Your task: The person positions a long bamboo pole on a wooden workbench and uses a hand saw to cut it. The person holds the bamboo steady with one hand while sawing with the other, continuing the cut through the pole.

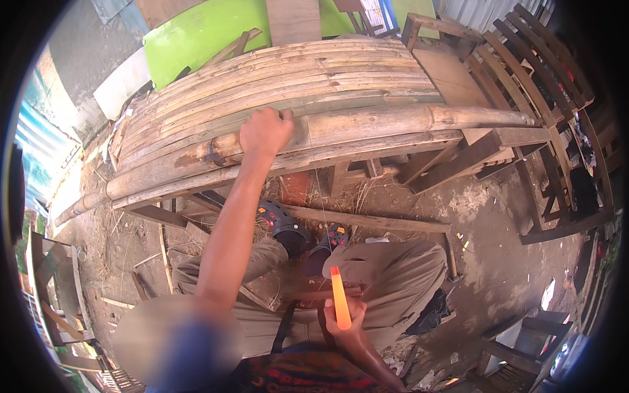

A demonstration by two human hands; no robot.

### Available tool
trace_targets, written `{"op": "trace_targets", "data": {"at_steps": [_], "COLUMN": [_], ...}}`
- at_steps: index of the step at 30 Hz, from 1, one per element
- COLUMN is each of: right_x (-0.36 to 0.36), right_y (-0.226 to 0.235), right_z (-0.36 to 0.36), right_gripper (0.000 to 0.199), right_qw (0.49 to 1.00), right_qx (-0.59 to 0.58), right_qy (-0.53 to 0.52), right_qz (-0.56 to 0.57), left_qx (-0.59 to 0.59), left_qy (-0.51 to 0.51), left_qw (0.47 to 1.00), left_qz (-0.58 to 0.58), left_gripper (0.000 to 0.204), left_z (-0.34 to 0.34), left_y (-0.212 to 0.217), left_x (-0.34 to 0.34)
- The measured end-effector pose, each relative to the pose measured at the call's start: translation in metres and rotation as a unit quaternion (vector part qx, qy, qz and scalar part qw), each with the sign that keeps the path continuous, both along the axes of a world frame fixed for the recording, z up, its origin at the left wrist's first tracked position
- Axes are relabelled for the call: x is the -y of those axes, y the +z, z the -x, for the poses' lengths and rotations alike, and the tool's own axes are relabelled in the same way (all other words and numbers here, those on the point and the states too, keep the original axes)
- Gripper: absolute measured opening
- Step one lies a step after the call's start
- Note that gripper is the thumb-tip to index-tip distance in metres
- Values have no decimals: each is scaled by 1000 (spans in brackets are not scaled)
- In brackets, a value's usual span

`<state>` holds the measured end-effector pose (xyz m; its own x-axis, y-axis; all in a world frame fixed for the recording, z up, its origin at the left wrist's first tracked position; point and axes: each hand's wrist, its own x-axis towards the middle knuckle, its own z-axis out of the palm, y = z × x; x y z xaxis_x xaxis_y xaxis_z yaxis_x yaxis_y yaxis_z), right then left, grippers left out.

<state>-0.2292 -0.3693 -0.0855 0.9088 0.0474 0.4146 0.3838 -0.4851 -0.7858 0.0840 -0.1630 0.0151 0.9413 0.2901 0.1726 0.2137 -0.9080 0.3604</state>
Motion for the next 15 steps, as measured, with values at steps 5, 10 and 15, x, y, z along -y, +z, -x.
{"op": "trace_targets", "data": {"at_steps": [5,10,15], "right_x": [-20,-38,-39], "right_y": [35,79,40], "right_z": [-49,-119,-118], "right_gripper": [10,19,18], "right_qw": [992,942,963], "right_qx": [-53,-204,-139], "right_qy": [-13,-40,-20], "right_qz": [-117,-265,-228], "left_qx": [-15,-61,-81], "left_qy": [-21,-33,-37], "left_qw": [1000,997,996], "left_qz": [0,-31,0], "left_gripper": [52,53,52], "left_z": [0,-9,-13], "left_y": [0,7,11], "left_x": [4,-3,-7]}}
